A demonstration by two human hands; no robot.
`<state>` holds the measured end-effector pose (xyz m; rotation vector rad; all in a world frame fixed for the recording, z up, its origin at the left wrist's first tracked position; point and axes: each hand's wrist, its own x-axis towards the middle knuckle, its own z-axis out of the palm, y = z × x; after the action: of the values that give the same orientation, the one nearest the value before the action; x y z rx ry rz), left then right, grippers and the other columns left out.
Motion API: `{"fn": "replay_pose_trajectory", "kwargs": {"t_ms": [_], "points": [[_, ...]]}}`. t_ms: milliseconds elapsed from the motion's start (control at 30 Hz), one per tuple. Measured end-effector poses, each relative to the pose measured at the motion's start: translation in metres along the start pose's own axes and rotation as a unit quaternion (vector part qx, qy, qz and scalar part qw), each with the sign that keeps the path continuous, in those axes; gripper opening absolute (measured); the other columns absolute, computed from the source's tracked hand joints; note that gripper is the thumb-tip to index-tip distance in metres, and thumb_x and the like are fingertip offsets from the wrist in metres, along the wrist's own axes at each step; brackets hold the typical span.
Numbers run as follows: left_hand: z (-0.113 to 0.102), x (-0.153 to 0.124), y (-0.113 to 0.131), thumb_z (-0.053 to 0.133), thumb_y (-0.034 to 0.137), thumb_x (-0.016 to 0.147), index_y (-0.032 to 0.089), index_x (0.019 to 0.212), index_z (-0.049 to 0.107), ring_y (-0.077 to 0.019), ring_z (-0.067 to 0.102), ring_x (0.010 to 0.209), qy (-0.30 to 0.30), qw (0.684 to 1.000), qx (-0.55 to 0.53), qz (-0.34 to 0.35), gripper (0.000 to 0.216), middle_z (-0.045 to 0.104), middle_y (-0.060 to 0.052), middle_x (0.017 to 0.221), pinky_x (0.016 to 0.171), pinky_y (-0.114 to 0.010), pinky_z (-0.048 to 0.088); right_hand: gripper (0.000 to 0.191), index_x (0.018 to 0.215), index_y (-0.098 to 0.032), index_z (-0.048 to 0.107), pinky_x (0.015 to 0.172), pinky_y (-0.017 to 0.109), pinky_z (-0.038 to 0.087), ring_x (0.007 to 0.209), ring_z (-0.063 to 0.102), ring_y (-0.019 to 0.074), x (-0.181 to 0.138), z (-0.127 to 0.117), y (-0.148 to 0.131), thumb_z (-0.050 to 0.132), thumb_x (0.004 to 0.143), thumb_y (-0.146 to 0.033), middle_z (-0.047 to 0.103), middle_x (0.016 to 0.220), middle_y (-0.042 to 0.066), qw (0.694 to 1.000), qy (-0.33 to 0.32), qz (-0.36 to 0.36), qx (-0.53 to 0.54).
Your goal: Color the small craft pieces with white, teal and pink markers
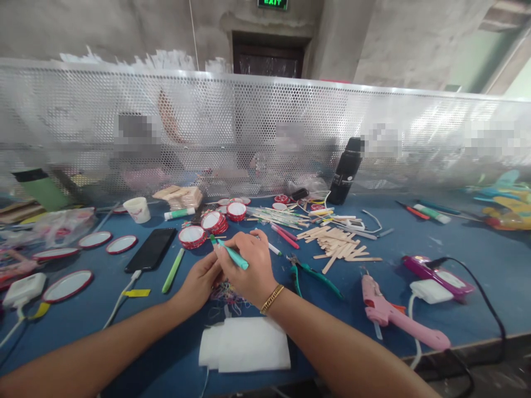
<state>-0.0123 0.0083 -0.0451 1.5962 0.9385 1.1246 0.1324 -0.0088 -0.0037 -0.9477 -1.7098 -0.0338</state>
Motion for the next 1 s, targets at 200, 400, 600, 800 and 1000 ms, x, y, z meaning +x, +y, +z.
{"fn": "replay_pose_trajectory", "kwargs": {"t_ms": [200, 400, 600, 800, 1000], "points": [[0.0016, -0.0009, 0.0028, 0.056, 0.065, 0.084, 0.015, 0.087, 0.062, -0.0099, 0.034, 0.056, -0.002, 1.0, -0.018, 0.009, 0.051, 0.043, 0.005, 0.061, 0.052, -0.023, 0.029, 0.011, 0.08, -0.023, 0.057, 0.097, 0.041, 0.035, 0.072, 0.062, 0.0149, -0.0016, 0.0008, -0.001, 0.058, 0.09, -0.026, 0.065, 0.072, -0.003, 1.0, -0.022, -0.01, 0.008], [0.0, -0.0004, 0.0031, 0.053, 0.064, 0.086, 0.015, 0.081, 0.058, -0.0096, 0.033, 0.054, 0.0, 1.0, 0.01, 0.004, 0.049, 0.041, 0.005, 0.059, 0.051, -0.023, 0.027, 0.014, 0.078, -0.022, 0.056, 0.096, 0.041, 0.035, 0.07, 0.061, 0.0146, -0.0004, -0.0002, -0.0002, 0.057, 0.091, -0.027, 0.065, 0.071, -0.003, 1.0, -0.005, 0.002, 0.005], [0.0008, -0.0003, 0.0019, 0.054, 0.064, 0.085, 0.015, 0.086, 0.062, -0.01, 0.033, 0.057, -0.007, 1.0, -0.015, 0.01, 0.05, 0.041, 0.005, 0.061, 0.052, -0.023, 0.028, 0.01, 0.081, -0.023, 0.056, 0.097, 0.041, 0.035, 0.073, 0.062, 0.0153, -0.0026, 0.0018, -0.0013, 0.059, 0.09, -0.026, 0.066, 0.073, -0.003, 1.0, -0.017, -0.011, 0.009], [0.0006, -0.0006, 0.0043, 0.052, 0.064, 0.086, 0.015, 0.085, 0.06, -0.01, 0.032, 0.055, 0.002, 1.0, 0.019, 0.003, 0.05, 0.041, 0.005, 0.06, 0.051, -0.023, 0.027, 0.012, 0.079, -0.022, 0.057, 0.096, 0.041, 0.035, 0.071, 0.061, 0.0145, -0.0001, -0.0004, -0.0003, 0.058, 0.091, -0.027, 0.065, 0.072, -0.003, 1.0, -0.008, 0.004, -0.004], [0.0021, -0.0017, 0.0058, 0.054, 0.065, 0.085, 0.015, 0.083, 0.06, -0.0103, 0.033, 0.057, -0.003, 1.0, -0.006, 0.004, 0.05, 0.042, 0.005, 0.062, 0.054, -0.023, 0.029, 0.01, 0.081, -0.023, 0.056, 0.098, 0.041, 0.035, 0.072, 0.062, 0.0152, -0.0016, -0.0002, -0.0016, 0.058, 0.09, -0.026, 0.065, 0.072, -0.003, 1.0, -0.017, -0.007, 0.005]]}}
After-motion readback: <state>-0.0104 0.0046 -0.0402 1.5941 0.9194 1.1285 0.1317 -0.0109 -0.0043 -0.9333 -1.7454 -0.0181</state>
